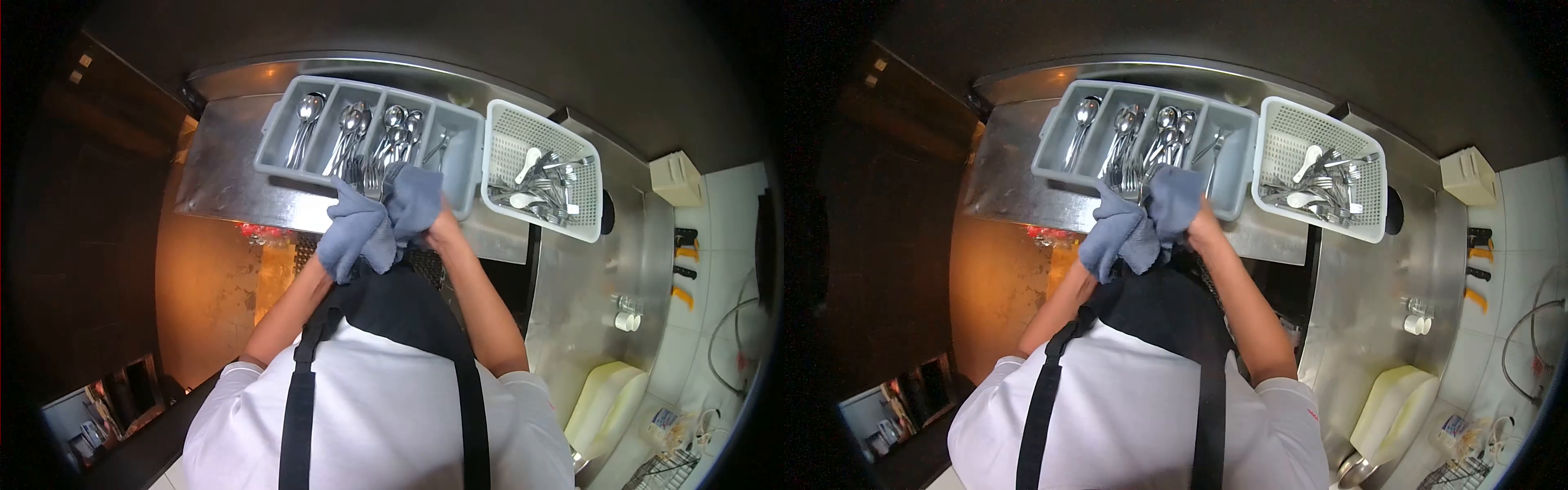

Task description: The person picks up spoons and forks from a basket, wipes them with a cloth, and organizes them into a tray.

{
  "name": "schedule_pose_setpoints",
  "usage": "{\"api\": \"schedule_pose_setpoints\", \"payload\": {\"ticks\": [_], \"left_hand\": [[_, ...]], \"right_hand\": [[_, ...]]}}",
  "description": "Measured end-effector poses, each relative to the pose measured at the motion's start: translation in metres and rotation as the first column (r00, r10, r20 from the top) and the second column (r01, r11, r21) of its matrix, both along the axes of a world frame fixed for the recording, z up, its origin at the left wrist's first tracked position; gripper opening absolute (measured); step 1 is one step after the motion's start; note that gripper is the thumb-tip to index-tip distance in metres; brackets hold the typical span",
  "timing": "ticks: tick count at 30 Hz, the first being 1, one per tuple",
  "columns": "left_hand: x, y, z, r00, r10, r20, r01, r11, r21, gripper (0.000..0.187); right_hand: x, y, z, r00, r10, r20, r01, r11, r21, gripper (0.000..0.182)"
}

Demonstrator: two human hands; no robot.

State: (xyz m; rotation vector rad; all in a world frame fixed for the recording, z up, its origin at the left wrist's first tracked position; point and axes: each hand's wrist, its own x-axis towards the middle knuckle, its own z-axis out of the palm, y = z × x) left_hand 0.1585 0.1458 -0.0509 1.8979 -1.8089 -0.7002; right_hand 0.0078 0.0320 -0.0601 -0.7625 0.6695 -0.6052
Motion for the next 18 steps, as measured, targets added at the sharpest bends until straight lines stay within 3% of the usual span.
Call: {"api": "schedule_pose_setpoints", "payload": {"ticks": [4, 6, 9, 10, 11, 13, 15, 16, 18], "left_hand": [[-0.003, -0.005, 0.005, 0.997, -0.069, -0.031, 0.069, 0.998, 0.013, 0.031], [-0.005, -0.003, 0.006, 0.996, -0.091, 0.024, 0.091, 0.996, -0.002, 0.031], [-0.006, 0.003, 0.000, 0.965, -0.090, 0.248, 0.121, 0.986, -0.112, 0.032], [-0.005, 0.006, -0.008, 0.970, -0.043, 0.238, 0.093, 0.975, -0.202, 0.032], [-0.006, 0.012, -0.027, 1.000, 0.009, 0.024, 0.001, 0.921, -0.389, 0.029], [-0.008, 0.016, -0.024, 0.998, 0.038, -0.045, -0.055, 0.872, -0.486, 0.025], [-0.004, 0.018, -0.012, 0.965, 0.025, 0.261, 0.068, 0.939, -0.338, 0.022], [-0.007, 0.013, 0.008, 0.974, 0.117, 0.193, -0.077, 0.976, -0.205, 0.020], [-0.008, 0.010, 0.016, 0.969, 0.207, 0.136, -0.188, 0.971, -0.146, 0.020]], "right_hand": [[0.017, 0.011, -0.002, 0.983, -0.184, -0.024, 0.158, 0.896, -0.416, 0.024], [0.017, 0.005, 0.002, 0.961, -0.270, -0.063, 0.224, 0.891, -0.394, 0.020], [0.013, -0.011, -0.005, 0.902, -0.428, -0.065, 0.382, 0.858, -0.343, 0.020], [0.014, -0.014, -0.011, 0.890, -0.456, -0.030, 0.435, 0.865, -0.250, 0.020], [0.013, -0.016, -0.016, 0.875, -0.484, 0.003, 0.478, 0.865, -0.155, 0.022], [0.016, -0.012, -0.022, 0.871, -0.491, -0.002, 0.490, 0.871, -0.041, 0.024], [0.025, 0.007, -0.028, 0.891, -0.449, -0.066, 0.449, 0.893, -0.008, 0.025], [0.030, 0.024, -0.013, 0.934, -0.315, -0.166, 0.315, 0.949, -0.026, 0.026], [0.036, 0.050, -0.015, 0.945, -0.326, -0.009, 0.326, 0.945, -0.033, 0.026]]}}
